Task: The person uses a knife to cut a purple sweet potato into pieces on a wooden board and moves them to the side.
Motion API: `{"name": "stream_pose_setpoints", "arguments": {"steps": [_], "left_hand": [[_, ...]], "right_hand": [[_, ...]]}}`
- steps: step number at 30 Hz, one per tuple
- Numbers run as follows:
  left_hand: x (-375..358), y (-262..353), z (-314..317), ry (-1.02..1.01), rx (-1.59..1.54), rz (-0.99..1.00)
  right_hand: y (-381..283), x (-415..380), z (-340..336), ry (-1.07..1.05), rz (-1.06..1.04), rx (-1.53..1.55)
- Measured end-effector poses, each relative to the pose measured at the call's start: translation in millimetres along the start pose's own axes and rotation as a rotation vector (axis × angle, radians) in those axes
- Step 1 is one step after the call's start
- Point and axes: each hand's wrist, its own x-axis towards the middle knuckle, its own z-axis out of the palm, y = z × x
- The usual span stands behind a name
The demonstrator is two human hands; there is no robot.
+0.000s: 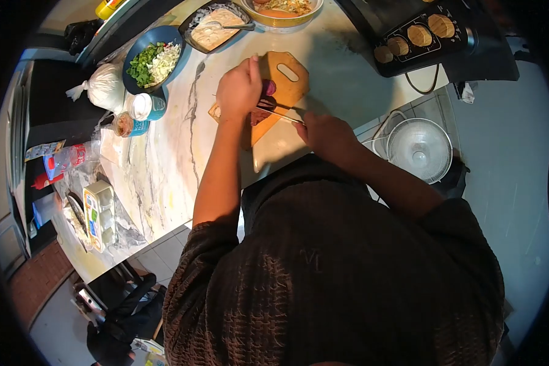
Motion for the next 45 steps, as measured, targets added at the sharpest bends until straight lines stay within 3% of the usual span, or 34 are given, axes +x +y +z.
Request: {"name": "stream_pose_setpoints", "arguments": {"steps": [2,11,17,19,26,34,37,45], "left_hand": [[3,-3,1,-0.043,-0.051,-0.077],[-2,2,6,0.01,0.088,0.089],[4,-4,1,-0.04,-0.061,-0.075],[1,7,6,0.025,0.106,0.066],[-4,9,8,0.014,0.185,0.07],[8,-18,6,-0.043,-0.154,-0.103],[0,-28,22,0.077,-0.315,0.016],[5,-14,20,0.061,-0.218,0.036]], "right_hand": [[-6,1,-8,0.008,-0.001,-0.014],[15,5,18,0.067,-0.055,0.065],[6,10,0,0.055,-0.046,-0.021],[21,15,11,0.047,-0.048,0.017],[29,15,23,0.07,-0.074,0.086],[-5,11,-14,0.005,-0.042,-0.041],[-2,13,-12,-0.001,-0.081,-0.072],[16,16,-2,0.041,-0.021,-0.022]]}}
